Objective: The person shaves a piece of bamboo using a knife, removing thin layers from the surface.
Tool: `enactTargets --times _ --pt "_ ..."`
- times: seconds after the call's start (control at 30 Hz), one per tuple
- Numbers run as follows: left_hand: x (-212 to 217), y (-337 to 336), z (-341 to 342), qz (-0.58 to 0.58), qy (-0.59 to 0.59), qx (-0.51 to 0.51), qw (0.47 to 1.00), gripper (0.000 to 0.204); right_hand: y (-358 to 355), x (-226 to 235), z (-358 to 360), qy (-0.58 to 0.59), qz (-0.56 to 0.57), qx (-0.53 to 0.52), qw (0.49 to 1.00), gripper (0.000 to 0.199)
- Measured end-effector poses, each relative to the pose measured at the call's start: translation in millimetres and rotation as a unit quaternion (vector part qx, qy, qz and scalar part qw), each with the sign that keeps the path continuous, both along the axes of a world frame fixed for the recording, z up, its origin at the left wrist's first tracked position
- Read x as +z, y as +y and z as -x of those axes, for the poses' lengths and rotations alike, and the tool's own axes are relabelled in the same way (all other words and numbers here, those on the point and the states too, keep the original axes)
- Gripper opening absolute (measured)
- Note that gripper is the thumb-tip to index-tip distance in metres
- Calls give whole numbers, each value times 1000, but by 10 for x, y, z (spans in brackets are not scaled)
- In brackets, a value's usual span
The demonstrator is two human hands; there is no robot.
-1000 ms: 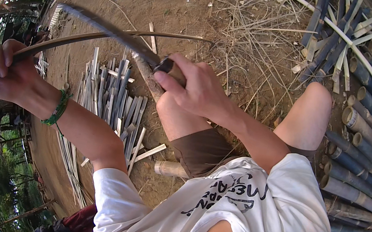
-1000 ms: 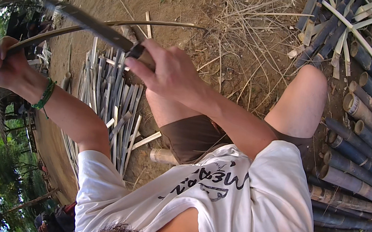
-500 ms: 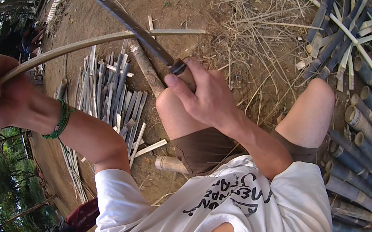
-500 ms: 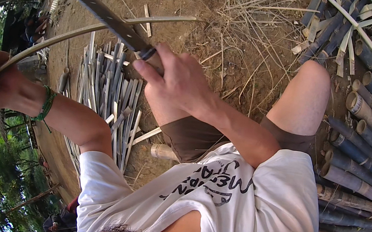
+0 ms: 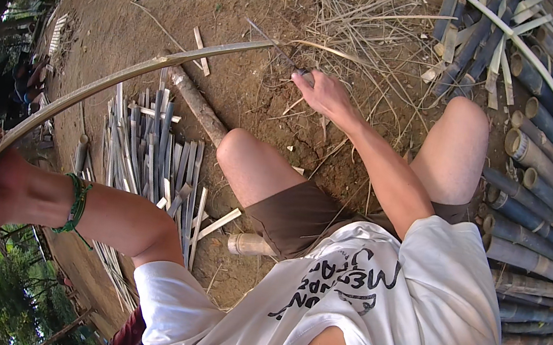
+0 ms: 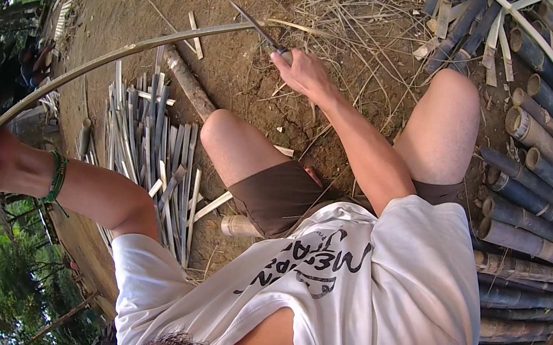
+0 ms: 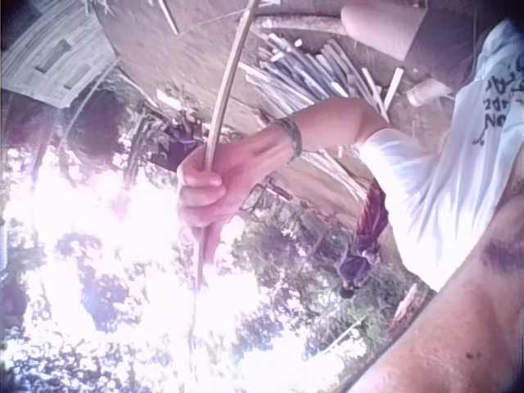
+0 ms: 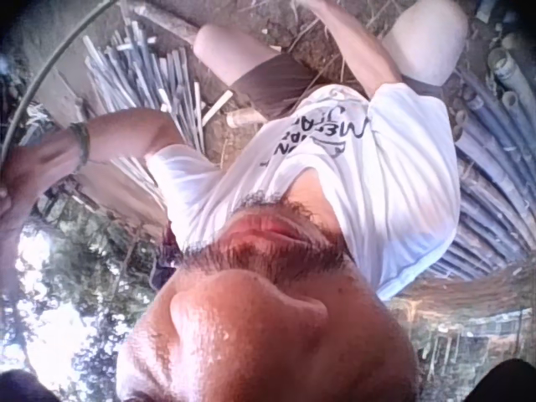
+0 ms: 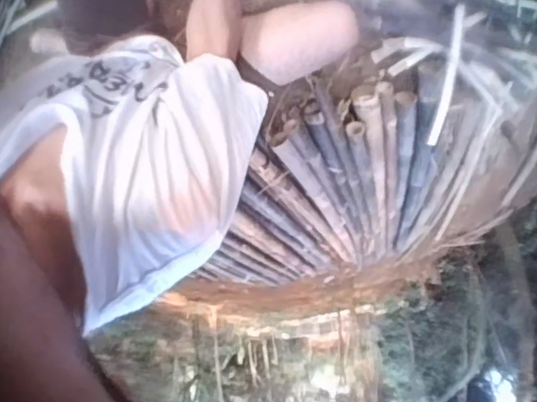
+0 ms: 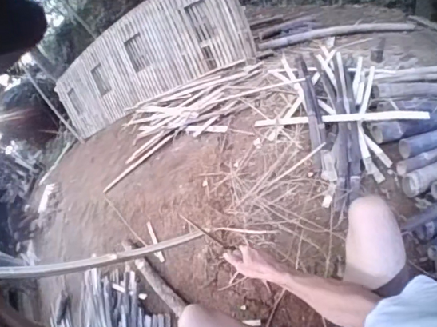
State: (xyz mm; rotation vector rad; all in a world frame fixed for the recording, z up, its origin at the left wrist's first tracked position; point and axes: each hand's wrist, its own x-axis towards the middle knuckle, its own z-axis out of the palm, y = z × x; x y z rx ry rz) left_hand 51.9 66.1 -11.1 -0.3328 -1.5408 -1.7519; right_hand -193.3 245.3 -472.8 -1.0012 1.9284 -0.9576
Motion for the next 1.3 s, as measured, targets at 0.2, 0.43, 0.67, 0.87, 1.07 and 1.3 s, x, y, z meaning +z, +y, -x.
enactTargets --times 0.2,0.43,0.67,0.87,1.07,1.3 --pt "19 -50 -82 -6 32 20 999 40 94 845 -428 -32 235 21 971 51" --pt "10 -253 -64 -40 18 -27 999 43 -139 -993 202 -89 -119 -92 985 61" --pt "-120 -486 -174 -11 24 79 997 44 -293 -956 -89 -136 -133 -55 980 52" --pt "-165 -579 -3 -42 134 387 911 34 234 -1261 -104 -402 -79 -174 895 43" --pt "-364 48 389 -2 111 727 678 62 534 -1092 -273 -519 -70 -205 827 37" --pt "-202 150 198 110 74 621 773 54 526 -784 -364 -595 -27 -244 765 27"
